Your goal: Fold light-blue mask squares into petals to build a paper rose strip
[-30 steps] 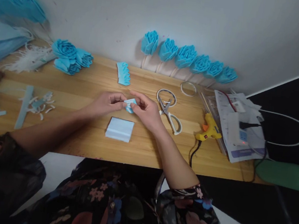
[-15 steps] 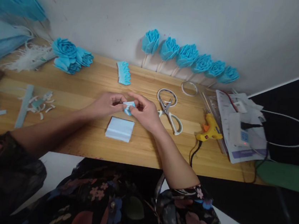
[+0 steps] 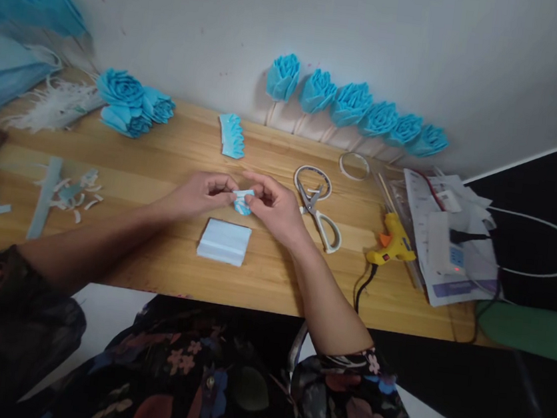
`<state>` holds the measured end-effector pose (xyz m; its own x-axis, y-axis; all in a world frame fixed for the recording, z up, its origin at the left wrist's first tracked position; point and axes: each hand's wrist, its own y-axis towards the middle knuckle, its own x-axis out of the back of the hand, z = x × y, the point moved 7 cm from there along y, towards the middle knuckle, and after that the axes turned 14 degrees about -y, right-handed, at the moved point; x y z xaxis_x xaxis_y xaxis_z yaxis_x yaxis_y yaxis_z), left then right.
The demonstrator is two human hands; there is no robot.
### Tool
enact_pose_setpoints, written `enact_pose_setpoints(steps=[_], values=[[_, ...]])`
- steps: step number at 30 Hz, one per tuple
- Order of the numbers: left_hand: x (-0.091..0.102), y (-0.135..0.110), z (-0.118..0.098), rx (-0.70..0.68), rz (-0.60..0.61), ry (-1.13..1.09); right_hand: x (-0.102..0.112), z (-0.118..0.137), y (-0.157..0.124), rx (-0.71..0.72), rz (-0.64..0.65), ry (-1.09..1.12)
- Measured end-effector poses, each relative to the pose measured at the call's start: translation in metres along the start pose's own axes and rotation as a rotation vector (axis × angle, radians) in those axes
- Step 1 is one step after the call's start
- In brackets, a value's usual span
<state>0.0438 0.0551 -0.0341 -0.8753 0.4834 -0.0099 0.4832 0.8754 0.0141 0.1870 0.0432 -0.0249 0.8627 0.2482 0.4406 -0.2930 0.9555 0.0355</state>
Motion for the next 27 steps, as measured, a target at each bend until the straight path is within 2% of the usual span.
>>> enact_pose_setpoints(steps=[6, 15, 22, 27], values=[[0.002, 0.000, -0.001, -0.031, -0.040, 0.015, -0.004, 0.005, -0.002, -0.001, 0.000, -0.010], [-0.003, 0.000, -0.001, -0.039, -0.010, 0.001, -0.009, 0.005, -0.002, 0.001, -0.019, -0.027], [0.000, -0.001, -0.004, 0.029, -0.028, -0.035, -0.004, -0.002, 0.001, -0.039, 0.009, 0.065], [0.005, -0.001, -0.006, 0.017, -0.071, -0.045, 0.003, -0.001, -0.001, -0.046, 0.030, 0.064]])
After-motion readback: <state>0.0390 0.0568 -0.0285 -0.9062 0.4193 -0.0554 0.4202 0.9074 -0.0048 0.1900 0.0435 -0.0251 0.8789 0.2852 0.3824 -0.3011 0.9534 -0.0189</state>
